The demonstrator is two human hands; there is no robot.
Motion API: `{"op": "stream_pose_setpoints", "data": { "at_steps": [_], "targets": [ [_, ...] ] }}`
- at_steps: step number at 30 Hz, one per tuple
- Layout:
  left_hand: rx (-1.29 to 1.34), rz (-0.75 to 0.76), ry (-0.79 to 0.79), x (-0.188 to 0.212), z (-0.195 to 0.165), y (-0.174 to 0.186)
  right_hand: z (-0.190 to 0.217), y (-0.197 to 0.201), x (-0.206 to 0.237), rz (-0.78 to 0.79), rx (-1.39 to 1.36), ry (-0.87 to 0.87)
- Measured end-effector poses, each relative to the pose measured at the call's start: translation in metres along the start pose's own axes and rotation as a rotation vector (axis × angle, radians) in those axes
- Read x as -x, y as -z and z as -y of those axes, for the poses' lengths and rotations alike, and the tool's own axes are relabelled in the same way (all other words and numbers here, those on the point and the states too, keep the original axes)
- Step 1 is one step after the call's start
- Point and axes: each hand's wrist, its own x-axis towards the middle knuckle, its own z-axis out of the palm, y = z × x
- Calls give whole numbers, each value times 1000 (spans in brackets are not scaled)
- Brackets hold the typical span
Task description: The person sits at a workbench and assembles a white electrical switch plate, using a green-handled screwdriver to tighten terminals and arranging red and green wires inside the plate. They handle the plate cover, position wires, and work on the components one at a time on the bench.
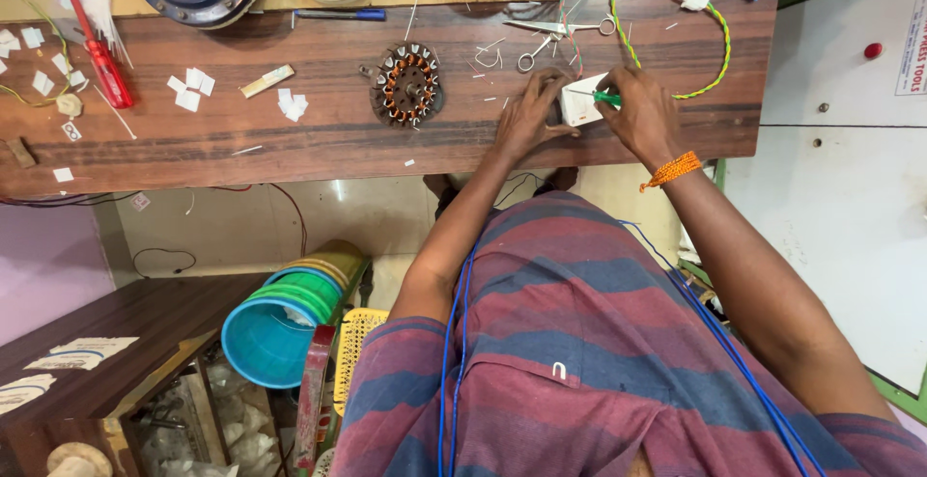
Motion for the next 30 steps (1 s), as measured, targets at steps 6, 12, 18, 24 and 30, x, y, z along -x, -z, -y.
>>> {"op": "stream_pose_setpoints", "data": {
  "at_steps": [6,12,18,24,30],
  "targets": [
    [10,46,35,2,2,2,-2,-12,1,-26,-88,49],
    [28,89,94,4,3,-1,8,-18,-14,28,61,19],
    [65,16,57,4,6,-2,20,-14,-20,27,152,141],
    [60,71,74,6,3,-1,24,-11,-28,125,289,122],
    [19,-20,-18,3,3,0,33,-18,-56,92,565,184]
  ]
}}
